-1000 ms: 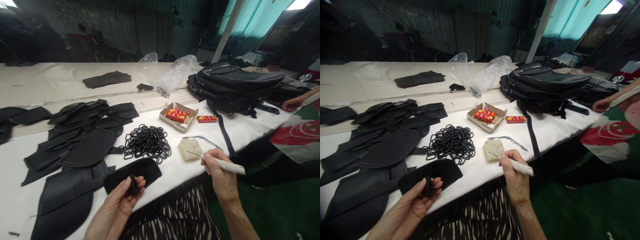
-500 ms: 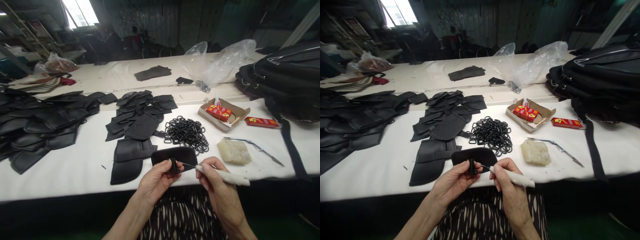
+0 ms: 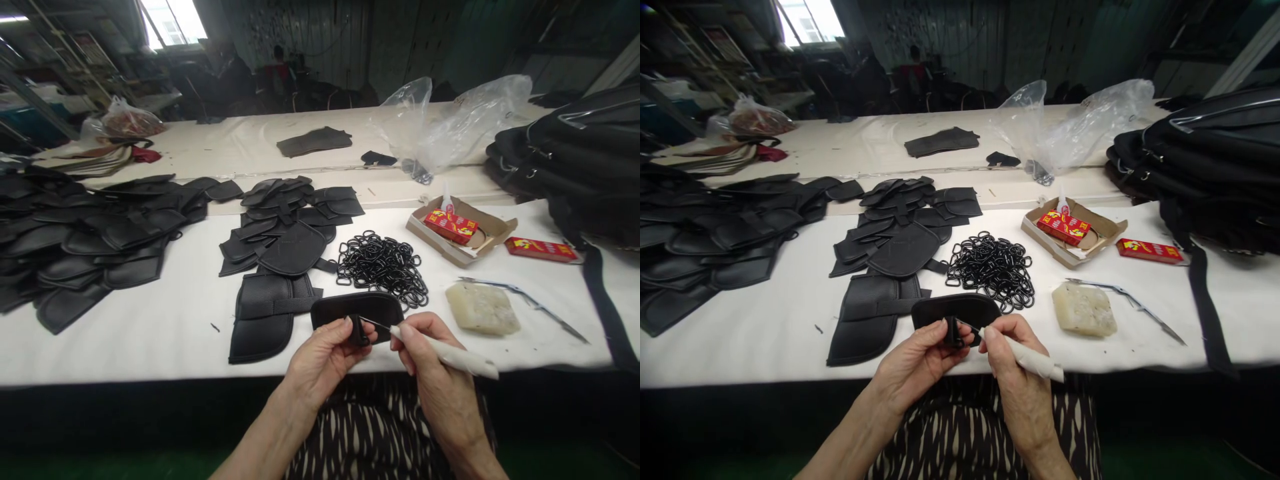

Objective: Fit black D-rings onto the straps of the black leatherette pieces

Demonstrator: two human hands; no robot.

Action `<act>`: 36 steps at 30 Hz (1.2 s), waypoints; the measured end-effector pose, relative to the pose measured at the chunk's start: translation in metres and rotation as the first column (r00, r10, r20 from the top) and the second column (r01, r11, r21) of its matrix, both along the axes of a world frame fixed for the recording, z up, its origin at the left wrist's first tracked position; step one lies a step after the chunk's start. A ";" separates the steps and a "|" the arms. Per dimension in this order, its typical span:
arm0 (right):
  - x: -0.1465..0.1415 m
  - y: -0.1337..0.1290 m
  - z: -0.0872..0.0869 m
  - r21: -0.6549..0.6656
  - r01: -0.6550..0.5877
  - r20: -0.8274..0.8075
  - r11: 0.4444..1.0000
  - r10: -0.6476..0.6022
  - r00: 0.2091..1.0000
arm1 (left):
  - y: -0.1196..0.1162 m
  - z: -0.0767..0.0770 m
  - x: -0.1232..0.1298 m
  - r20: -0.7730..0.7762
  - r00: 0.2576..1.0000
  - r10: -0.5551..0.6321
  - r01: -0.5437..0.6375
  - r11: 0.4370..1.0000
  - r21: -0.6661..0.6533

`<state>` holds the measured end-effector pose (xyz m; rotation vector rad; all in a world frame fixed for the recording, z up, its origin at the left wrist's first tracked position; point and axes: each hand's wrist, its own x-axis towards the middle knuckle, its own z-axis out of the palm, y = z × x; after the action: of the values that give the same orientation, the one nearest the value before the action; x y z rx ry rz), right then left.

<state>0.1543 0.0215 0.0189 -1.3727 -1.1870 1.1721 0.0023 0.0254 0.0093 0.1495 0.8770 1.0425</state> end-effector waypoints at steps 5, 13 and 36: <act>-0.005 0.000 0.002 0.011 -0.033 0.064 0.999 0.032 0.997 | 0.000 0.000 0.001 0.010 1.000 0.016 -0.016 1.000 0.002; 0.001 0.004 0.007 0.163 -0.281 0.229 0.946 0.241 0.943 | -0.002 -0.002 0.009 -0.054 0.991 0.124 -0.122 0.991 0.053; -0.016 -0.010 -0.005 0.678 -0.353 0.553 0.645 -0.130 0.823 | -0.005 -0.004 0.018 -0.063 0.955 0.288 -0.284 0.956 0.066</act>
<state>0.1380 0.0113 0.0134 -0.9648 -1.9353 0.1900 0.0205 0.0201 0.0049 0.1091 0.9539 1.3403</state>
